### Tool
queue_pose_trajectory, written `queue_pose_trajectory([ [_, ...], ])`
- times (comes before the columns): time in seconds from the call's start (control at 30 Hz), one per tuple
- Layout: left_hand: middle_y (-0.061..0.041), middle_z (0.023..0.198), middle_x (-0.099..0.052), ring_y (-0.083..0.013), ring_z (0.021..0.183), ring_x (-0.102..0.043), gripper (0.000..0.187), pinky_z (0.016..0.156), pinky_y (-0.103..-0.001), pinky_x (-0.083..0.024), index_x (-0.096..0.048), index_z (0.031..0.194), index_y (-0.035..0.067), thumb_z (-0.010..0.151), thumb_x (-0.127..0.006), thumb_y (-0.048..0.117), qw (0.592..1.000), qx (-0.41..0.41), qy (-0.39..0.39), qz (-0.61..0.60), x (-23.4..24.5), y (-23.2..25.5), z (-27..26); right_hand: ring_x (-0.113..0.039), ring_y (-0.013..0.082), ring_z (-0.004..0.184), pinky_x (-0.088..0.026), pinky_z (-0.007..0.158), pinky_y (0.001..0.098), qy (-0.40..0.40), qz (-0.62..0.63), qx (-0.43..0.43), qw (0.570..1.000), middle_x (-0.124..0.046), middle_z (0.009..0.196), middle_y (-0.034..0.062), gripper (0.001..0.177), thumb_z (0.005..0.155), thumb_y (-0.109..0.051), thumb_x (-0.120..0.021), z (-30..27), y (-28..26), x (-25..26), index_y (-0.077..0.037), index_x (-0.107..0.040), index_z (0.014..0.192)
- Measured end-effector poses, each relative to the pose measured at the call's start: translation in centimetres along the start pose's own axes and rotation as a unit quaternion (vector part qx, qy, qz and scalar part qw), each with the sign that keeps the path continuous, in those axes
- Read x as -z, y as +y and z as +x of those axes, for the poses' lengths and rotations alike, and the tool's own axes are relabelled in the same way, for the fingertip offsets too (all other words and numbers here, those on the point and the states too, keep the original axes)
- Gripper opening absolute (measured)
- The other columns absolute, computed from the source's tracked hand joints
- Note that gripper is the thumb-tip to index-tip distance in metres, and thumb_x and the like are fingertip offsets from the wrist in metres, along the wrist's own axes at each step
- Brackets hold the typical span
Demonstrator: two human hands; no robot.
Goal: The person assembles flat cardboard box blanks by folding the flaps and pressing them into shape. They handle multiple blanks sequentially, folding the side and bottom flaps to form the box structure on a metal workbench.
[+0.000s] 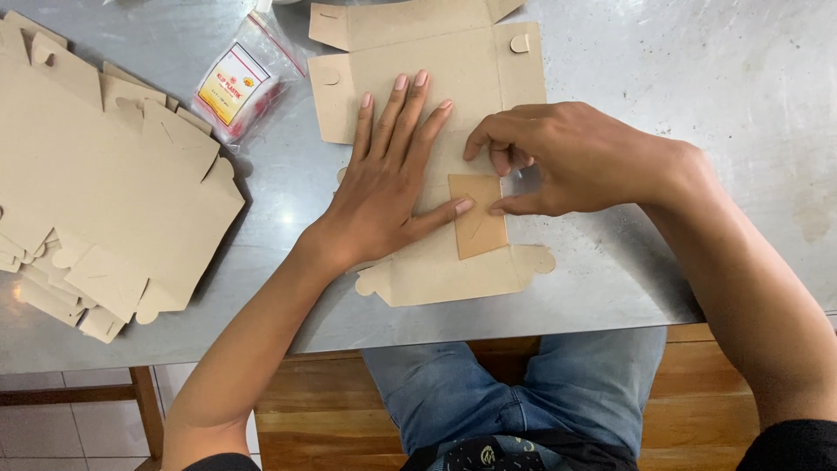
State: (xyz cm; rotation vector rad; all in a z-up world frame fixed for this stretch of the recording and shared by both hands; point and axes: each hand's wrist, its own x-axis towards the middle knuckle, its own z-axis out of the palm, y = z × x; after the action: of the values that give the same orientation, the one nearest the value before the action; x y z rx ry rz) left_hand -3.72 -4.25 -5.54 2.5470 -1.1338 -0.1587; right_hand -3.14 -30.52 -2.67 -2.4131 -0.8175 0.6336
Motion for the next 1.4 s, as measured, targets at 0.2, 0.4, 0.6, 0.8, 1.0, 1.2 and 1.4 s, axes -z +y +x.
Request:
queue_pose_trajectory([
  [0.2,-0.022,0.174,-0.002,-0.038,0.164,-0.001,0.092,0.135,-0.06,-0.001,-0.017,0.167,0.004,0.109,-0.054,0.064,1.0,0.004,-0.013,-0.002,0.2,0.1,0.1,-0.065,0.025,0.092,-0.049,0.072,0.0425,-0.032,-0.038,-0.003,0.999,-0.063,0.102,0.0006,0.079,0.074,-0.043,-0.089,-0.2,-1.0,0.3,-0.022,-0.05,0.139],
  [0.4,-0.021,0.174,-0.003,-0.0375,0.164,-0.002,0.093,0.135,-0.06,-0.003,-0.019,0.167,0.003,0.109,-0.054,0.066,1.0,0.004,-0.008,0.01,0.0,0.0,0.2,-0.061,0.0251,0.098,-0.049,0.072,0.0446,-0.052,-0.065,-0.029,0.996,-0.061,0.103,0.0002,0.088,0.071,-0.052,-0.091,-0.3,-1.7,0.2,-0.026,-0.047,0.142],
  [0.6,-0.022,0.174,-0.003,-0.0381,0.164,-0.002,0.093,0.135,-0.06,-0.004,-0.018,0.167,0.004,0.109,-0.055,0.066,1.0,0.004,-0.006,0.01,-0.1,0.0,0.1,-0.063,0.024,0.097,-0.048,0.077,0.0425,-0.052,-0.026,-0.037,0.998,-0.06,0.101,-0.0002,0.078,0.075,-0.044,-0.088,-0.3,-1.6,0.5,-0.024,-0.049,0.139],
  [0.8,-0.022,0.173,-0.003,-0.0385,0.164,-0.002,0.091,0.135,-0.06,-0.004,-0.018,0.167,0.003,0.11,-0.056,0.063,1.0,0.003,-0.009,0.008,0.0,0.0,0.1,-0.063,0.0219,0.078,-0.049,0.075,0.0375,-0.019,0.047,-0.028,0.998,-0.065,0.092,0.0017,0.058,0.08,-0.027,-0.085,-0.1,-0.3,0.3,-0.018,-0.055,0.129],
  [1.0,-0.023,0.173,-0.003,-0.0384,0.164,-0.002,0.092,0.135,-0.06,-0.003,-0.017,0.167,0.002,0.109,-0.055,0.064,1.0,0.002,-0.011,0.01,0.1,0.0,0.2,-0.063,0.0175,0.073,-0.051,0.07,0.0333,-0.007,0.073,-0.023,0.997,-0.067,0.086,0.0005,0.035,0.088,-0.018,-0.076,-0.1,0.0,0.6,-0.016,-0.062,0.121],
  [1.2,-0.02,0.176,-0.008,-0.0358,0.166,-0.004,0.099,0.137,-0.057,-0.004,-0.01,0.166,0.003,0.107,-0.062,0.062,0.999,0.009,0.009,-0.035,0.1,-0.1,0.1,-0.063,0.0173,0.072,-0.051,0.07,0.0319,0.023,0.073,-0.001,0.997,-0.067,0.085,0.0018,0.032,0.081,-0.01,-0.072,0.0,-0.2,0.2,-0.014,-0.067,0.112],
  [1.4,-0.019,0.174,-0.008,-0.0375,0.163,-0.006,0.099,0.133,-0.058,-0.004,-0.015,0.165,0.002,0.103,-0.061,0.065,1.0,0.013,-0.008,-0.016,0.0,-0.1,0.5,-0.061,0.0196,0.072,-0.048,0.071,0.0357,0.004,0.034,-0.005,0.999,-0.064,0.087,0.0002,0.031,0.085,-0.023,-0.072,0.0,-0.5,0.3,-0.017,-0.064,0.115],
])
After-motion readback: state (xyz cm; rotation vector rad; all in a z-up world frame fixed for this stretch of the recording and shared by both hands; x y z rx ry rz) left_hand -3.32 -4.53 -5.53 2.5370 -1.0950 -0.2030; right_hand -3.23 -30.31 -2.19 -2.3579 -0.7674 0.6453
